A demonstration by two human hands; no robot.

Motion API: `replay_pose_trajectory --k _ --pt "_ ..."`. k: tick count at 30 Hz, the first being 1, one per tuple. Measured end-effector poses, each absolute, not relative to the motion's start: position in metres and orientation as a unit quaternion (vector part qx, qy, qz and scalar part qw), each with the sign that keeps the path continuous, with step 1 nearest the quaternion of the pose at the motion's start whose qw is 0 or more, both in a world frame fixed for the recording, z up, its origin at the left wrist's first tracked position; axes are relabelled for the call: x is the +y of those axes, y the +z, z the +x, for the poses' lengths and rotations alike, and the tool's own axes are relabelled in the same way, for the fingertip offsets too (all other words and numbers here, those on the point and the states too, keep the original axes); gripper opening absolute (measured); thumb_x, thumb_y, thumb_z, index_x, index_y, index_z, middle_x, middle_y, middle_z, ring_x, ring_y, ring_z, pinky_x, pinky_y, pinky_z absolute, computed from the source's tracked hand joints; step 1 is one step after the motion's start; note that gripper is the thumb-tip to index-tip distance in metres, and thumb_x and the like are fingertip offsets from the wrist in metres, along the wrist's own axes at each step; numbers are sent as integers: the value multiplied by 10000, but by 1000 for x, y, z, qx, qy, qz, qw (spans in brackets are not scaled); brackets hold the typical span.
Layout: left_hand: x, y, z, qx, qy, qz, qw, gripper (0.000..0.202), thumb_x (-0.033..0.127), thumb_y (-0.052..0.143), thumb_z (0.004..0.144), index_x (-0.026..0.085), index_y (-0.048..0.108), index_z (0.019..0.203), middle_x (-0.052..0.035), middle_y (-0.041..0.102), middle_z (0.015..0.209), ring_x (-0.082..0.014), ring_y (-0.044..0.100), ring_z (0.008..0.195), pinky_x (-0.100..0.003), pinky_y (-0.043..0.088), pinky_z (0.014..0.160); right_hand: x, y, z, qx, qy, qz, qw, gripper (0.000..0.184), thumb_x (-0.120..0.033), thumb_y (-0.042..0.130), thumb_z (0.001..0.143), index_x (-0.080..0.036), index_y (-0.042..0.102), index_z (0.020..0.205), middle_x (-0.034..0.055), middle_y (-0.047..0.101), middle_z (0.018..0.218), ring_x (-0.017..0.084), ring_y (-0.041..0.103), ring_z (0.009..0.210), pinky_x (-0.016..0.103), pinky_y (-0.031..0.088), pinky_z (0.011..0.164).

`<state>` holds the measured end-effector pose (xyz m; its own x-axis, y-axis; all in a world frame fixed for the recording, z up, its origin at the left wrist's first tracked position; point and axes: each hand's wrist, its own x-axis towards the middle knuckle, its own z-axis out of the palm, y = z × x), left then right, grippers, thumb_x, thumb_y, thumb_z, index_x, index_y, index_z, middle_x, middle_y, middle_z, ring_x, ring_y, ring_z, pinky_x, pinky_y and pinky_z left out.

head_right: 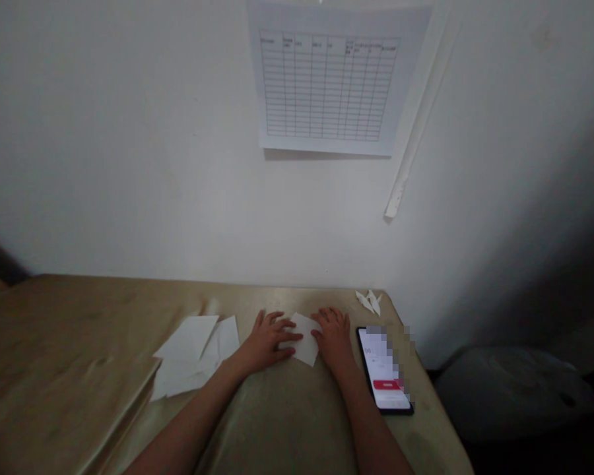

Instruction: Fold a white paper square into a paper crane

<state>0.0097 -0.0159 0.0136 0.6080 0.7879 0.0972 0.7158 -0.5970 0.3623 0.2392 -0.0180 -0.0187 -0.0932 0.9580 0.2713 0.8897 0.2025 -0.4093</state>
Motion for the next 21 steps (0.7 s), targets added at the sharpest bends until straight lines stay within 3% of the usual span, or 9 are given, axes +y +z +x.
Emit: replay_pose_trajectory --k 5,9,17,21 --pt "-15 12 7 445 139 878 109 464 563 702 789 471 640 1240 -23 603 1272 -326 397 1329 -693 -14 1155 -23 -13 238 -758 128 -587 255 325 -235 613 843 -291 699 1151 50 612 1354 276 413 1364 577 173 1165" --pt "-14 10 4 455 143 871 121 539 603 747 720 464 649 1231 -27 567 1344 -354 371 1346 -710 -20 1144 -26 -10 237 -762 160 -579 240 337 -232 586 852 -304 692 1164 35 612 1358 257 412 1369 601 119 1170" --pt "-13 13 4 457 140 868 133 526 599 748 722 454 657 1220 -23 568 1378 -351 379 1351 -732 -26 1131 -24 -11 240 -761 173 -569 257 314 -172 579 835 -296 731 1080 35 630 1336 252 419 1353 569 190 1161" --pt "-15 16 5 459 145 866 134 460 596 716 760 425 686 1186 -34 599 1347 -336 393 1343 -715 -36 1143 -27 -6 239 -759 170 -568 268 256 -211 605 830 -292 743 1030 33 662 1285 248 441 1335 566 193 1159"
